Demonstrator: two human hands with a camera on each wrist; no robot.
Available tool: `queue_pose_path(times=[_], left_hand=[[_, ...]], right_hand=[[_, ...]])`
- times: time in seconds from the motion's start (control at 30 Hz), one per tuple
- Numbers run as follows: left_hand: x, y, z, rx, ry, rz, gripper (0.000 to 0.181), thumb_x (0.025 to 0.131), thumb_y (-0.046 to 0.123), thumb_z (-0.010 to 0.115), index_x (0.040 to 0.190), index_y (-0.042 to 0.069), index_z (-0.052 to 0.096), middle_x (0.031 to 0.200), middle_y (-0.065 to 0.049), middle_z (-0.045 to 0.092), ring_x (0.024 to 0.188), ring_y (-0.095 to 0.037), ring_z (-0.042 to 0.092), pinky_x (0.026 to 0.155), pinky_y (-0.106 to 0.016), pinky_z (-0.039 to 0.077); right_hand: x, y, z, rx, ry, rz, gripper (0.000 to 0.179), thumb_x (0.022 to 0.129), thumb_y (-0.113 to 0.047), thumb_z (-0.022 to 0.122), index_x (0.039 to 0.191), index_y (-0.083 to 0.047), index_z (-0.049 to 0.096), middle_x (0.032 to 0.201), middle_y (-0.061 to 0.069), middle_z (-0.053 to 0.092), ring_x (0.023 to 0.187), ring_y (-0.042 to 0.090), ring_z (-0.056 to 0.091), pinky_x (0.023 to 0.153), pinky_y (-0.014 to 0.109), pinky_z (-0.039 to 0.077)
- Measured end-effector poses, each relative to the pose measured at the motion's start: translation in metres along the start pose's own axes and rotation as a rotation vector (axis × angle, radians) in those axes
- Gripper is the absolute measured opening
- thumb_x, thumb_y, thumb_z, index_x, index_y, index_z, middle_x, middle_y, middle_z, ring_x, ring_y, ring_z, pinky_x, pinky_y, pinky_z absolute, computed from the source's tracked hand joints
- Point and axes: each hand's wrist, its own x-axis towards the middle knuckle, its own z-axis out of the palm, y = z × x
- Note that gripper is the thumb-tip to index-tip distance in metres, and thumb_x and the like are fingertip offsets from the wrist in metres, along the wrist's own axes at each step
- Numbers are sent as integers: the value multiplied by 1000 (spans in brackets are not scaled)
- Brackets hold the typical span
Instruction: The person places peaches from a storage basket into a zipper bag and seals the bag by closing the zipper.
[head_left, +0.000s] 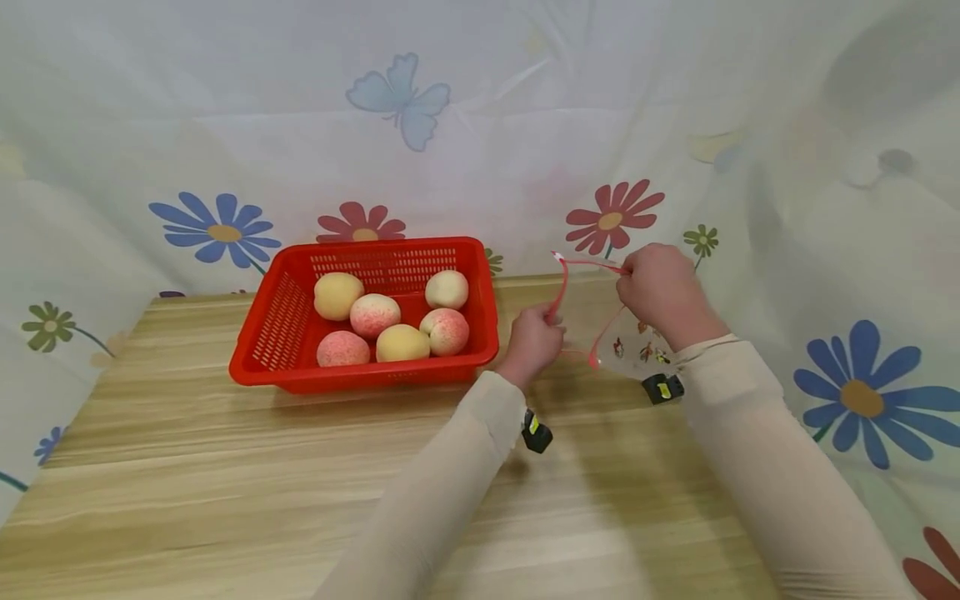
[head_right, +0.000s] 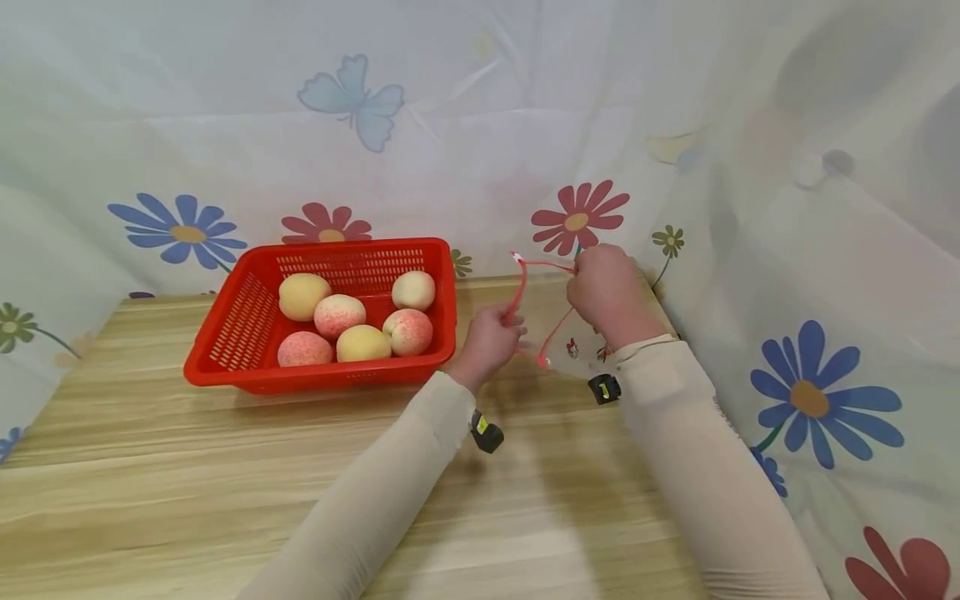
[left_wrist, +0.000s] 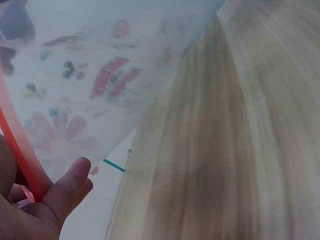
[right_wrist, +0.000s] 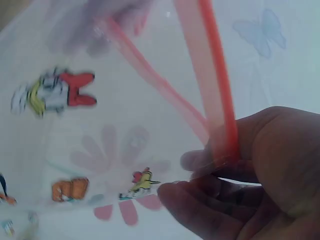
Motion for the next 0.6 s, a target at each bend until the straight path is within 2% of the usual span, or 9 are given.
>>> queue_pose_path(times=[0.07,0.17,0.23,0.3,0.37,0.47,0.6], left_hand=[[0,-4,0,61,26,7,34,88,1,58,121,3,66,106,-11,71,93,-21,64,72,-24,54],[-1,-10,2,23,32,-15,42,87,-2,55,128,4,62,108,-13,71,89,-20,68,68,-22,56],[0,-14,3,-18,32,-30,42,88,-3,55,129,3,61,108,-17,71,82,-20,70,63,-22,57],[-1,-16,3,-46,30,-42,41,88,-4,55,129,2,61,107,-18,71,75,-19,71,61,-21,57],[0,-17,3,-28,25,-41,40,89,-2,55,128,4,62,104,-17,71,71,-17,69,60,-19,55],[0,-16,4,26,23,-27,40,89,1,57,128,7,63,104,-14,72,74,-15,65,58,-16,50],[-1,-13,5,47,7,-20,41,88,1,59,128,8,62,106,-11,72,89,-18,66,63,-16,48]], right_hand=[[-1,5,-9,-13,3,-2,23,81,-3,48,65,1,64,56,10,56,56,25,49,51,33,37],[-4,14,-22,-36,13,19,22,82,-4,48,70,1,65,66,14,61,66,30,53,57,40,43],[-6,20,-28,-50,20,30,22,83,-7,50,80,1,70,80,18,67,76,34,57,63,46,47],[-7,25,-32,-35,1,52,24,85,-9,50,92,1,71,94,21,69,80,35,57,63,45,48],[-8,30,-32,7,-32,60,27,87,-11,50,102,-1,70,105,23,67,82,34,57,60,41,46],[-8,35,-30,102,-96,57,29,91,-13,52,113,-4,67,115,22,64,88,33,57,65,40,47],[-8,46,-28,234,-177,37,30,95,-21,57,120,-8,64,118,18,63,99,31,61,84,48,51]])
